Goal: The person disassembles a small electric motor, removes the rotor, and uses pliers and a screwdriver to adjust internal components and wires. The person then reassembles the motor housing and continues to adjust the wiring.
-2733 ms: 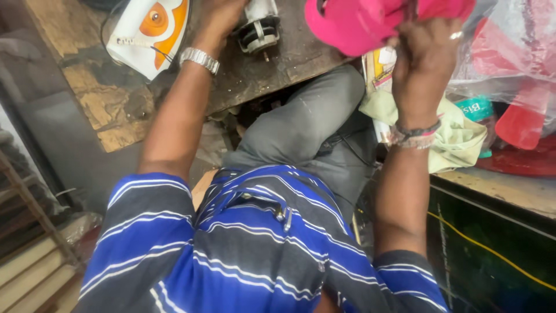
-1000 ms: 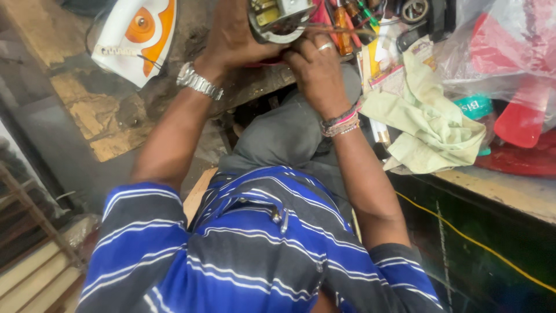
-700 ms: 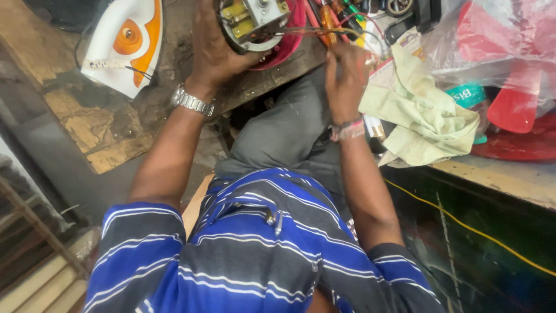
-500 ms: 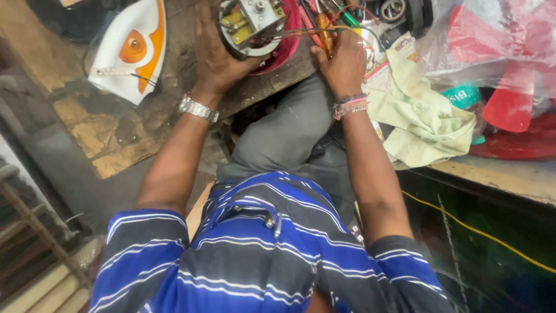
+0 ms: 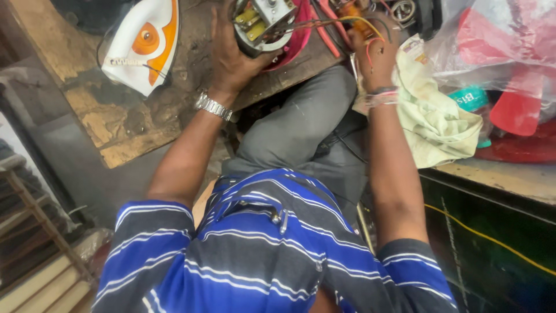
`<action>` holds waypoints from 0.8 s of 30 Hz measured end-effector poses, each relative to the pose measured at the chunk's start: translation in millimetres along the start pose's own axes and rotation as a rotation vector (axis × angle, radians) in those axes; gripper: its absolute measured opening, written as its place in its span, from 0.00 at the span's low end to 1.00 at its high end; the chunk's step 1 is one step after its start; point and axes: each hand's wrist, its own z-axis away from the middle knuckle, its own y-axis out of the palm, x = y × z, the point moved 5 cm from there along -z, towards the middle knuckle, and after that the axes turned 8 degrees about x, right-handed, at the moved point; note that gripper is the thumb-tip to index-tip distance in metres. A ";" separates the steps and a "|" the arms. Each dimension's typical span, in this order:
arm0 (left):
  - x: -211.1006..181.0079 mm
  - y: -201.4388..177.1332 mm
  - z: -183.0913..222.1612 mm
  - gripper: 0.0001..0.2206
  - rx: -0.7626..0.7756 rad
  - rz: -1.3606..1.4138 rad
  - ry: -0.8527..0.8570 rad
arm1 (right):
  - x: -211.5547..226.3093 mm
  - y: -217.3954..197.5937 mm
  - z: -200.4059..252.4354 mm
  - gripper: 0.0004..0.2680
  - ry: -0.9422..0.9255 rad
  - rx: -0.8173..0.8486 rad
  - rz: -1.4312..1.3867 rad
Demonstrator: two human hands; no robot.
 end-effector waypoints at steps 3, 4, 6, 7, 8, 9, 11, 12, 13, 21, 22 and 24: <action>-5.0 2.0 -0.3 0.49 0.031 0.025 -0.007 | 6.5 30.8 10.7 0.18 -0.055 0.003 0.011; -6.5 -0.3 -0.5 0.50 0.036 0.003 0.008 | 3.3 37.2 12.6 0.17 -0.029 0.014 -0.005; -8.0 -2.2 0.2 0.50 0.031 -0.019 0.007 | -3.4 45.6 14.9 0.17 0.020 0.043 -0.043; -8.0 -0.4 0.6 0.51 0.021 -0.018 -0.011 | -11.9 44.9 15.1 0.15 0.113 0.057 -0.010; -8.1 1.9 3.1 0.52 0.011 -0.018 -0.032 | -22.1 40.8 15.6 0.13 0.207 0.076 0.022; -9.4 4.4 5.7 0.52 -0.013 -0.042 -0.027 | -31.9 37.2 15.4 0.12 0.299 0.095 0.055; -11.7 10.1 9.0 0.52 -0.055 -0.083 -0.012 | -36.1 31.6 15.9 0.13 0.236 0.119 0.155; -12.5 12.1 9.7 0.52 -0.082 -0.108 -0.001 | -38.2 29.6 13.5 0.14 0.202 0.126 0.210; -13.2 13.5 10.6 0.53 -0.108 -0.133 0.009 | -38.8 29.0 11.9 0.16 0.159 0.129 0.237; -9.3 13.0 11.7 0.54 -0.078 -0.103 -0.030 | -32.8 7.2 -1.0 0.13 0.019 -0.106 0.106; -8.5 13.3 12.9 0.54 -0.074 -0.077 -0.050 | -34.8 -3.6 -0.5 0.13 0.013 -0.116 0.051; -7.0 13.2 15.2 0.53 -0.064 -0.039 -0.081 | -50.9 -27.0 -5.0 0.14 0.197 -0.133 -0.073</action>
